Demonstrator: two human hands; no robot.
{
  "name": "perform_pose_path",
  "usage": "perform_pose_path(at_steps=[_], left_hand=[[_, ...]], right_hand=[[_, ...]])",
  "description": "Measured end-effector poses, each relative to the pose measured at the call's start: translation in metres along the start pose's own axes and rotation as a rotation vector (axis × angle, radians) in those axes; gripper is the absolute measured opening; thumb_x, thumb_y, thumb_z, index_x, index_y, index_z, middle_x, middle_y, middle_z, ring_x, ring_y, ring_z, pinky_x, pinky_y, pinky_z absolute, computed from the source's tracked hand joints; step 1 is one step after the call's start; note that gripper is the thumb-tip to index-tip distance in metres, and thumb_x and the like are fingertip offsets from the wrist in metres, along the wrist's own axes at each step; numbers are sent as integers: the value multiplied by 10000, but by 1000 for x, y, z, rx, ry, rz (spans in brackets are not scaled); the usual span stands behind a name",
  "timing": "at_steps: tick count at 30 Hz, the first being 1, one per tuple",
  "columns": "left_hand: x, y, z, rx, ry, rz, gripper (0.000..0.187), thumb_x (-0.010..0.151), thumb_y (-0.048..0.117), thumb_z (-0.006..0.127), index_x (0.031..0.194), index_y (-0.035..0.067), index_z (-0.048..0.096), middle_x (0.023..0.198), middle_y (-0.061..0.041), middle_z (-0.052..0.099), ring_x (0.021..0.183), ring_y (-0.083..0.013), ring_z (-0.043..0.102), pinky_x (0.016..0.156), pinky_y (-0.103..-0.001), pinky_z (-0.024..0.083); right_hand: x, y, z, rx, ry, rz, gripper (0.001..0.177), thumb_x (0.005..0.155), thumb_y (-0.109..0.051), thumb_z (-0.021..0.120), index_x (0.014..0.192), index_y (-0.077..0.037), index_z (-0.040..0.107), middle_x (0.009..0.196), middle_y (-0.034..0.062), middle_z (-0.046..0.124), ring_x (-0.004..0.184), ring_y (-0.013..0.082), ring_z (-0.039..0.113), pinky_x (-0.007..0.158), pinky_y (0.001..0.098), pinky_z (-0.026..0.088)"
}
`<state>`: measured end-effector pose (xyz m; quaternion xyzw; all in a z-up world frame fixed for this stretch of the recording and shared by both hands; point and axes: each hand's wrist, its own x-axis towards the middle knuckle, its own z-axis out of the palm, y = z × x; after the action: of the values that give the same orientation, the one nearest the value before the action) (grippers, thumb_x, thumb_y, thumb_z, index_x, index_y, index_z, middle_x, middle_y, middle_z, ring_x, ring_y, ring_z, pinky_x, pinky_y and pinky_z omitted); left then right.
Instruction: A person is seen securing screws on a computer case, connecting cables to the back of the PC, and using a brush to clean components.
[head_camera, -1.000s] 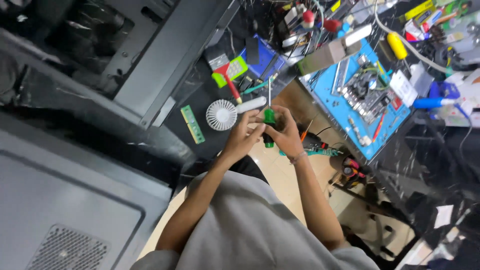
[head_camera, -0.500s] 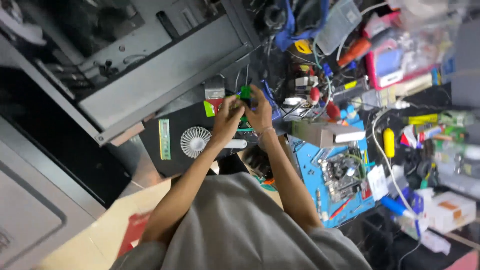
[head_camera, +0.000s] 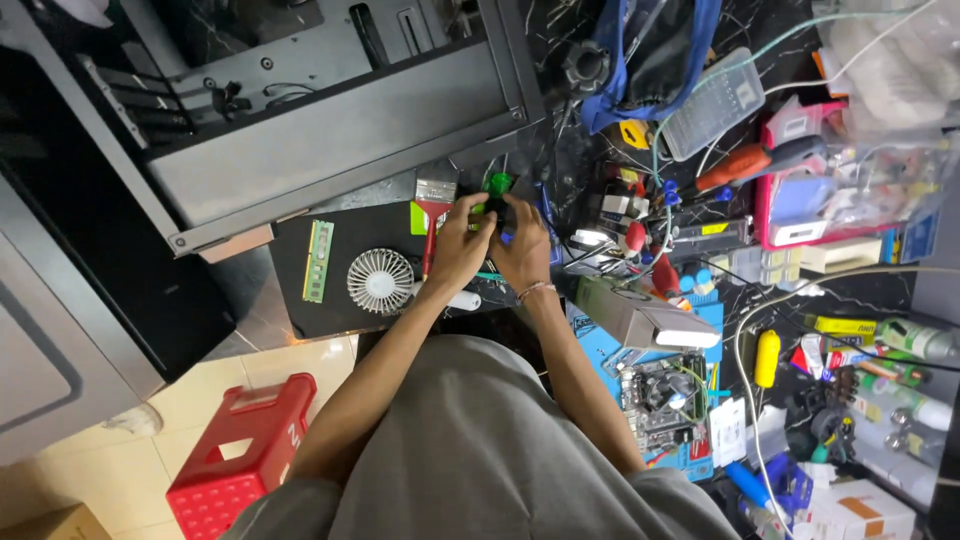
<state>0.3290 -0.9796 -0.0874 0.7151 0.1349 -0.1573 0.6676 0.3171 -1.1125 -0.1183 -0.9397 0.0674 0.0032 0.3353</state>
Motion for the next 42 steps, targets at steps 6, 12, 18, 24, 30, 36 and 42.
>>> perform_pose_path(at_steps=[6,12,18,24,30,36,42], left_hand=[[-4,-6,-15,-132,40,108,280,1081,306,670,904,94,716,942,-78,685,975,-225,743,717,-312,625],[-46,35,-63,-252,61,154,235,1083,178,563,1119,117,788,716,-88,643,756,-160,656,706,-350,600],[-105,41,-169,-333,177,218,371,941,13,509,1182,114,772,722,-79,675,665,-137,616,683,-316,574],[-212,59,-321,-108,447,446,257,984,-29,616,1191,60,740,1072,-169,799,928,-274,785,873,-427,629],[-279,27,-504,619,681,690,289,997,108,720,1281,58,722,1335,-168,714,1270,-407,646,1112,-526,462],[-270,-22,-599,896,612,401,572,1125,449,584,1621,169,534,1746,-112,395,1621,-330,328,1292,-645,144],[-275,-15,-641,841,650,346,786,1054,605,643,1681,170,453,1773,-204,293,1632,-406,262,1290,-658,174]], right_hand=[[-15,-5,-13,112,5,-84,172,861,-169,800,1012,-194,721,899,28,731,889,305,767,709,398,616],[-37,-90,-32,515,-225,-163,283,1097,-170,576,834,-114,667,674,120,701,710,283,757,654,394,579],[-59,-192,-3,609,-407,-305,167,994,-85,618,872,-106,731,709,49,748,715,122,723,735,327,596],[-113,-324,54,574,-490,-603,94,988,-96,721,1081,-98,730,825,72,757,790,181,703,777,351,576],[-173,-453,120,322,-340,-977,266,1058,-74,650,1319,-47,699,1330,141,713,1328,370,597,1115,497,455],[-206,-515,179,152,-471,-915,432,1134,-212,574,1552,-102,575,1692,179,445,1588,482,269,1226,754,86],[-185,-563,223,112,-467,-947,454,1123,-173,609,1571,-112,568,1733,182,381,1615,470,204,1225,768,24]])
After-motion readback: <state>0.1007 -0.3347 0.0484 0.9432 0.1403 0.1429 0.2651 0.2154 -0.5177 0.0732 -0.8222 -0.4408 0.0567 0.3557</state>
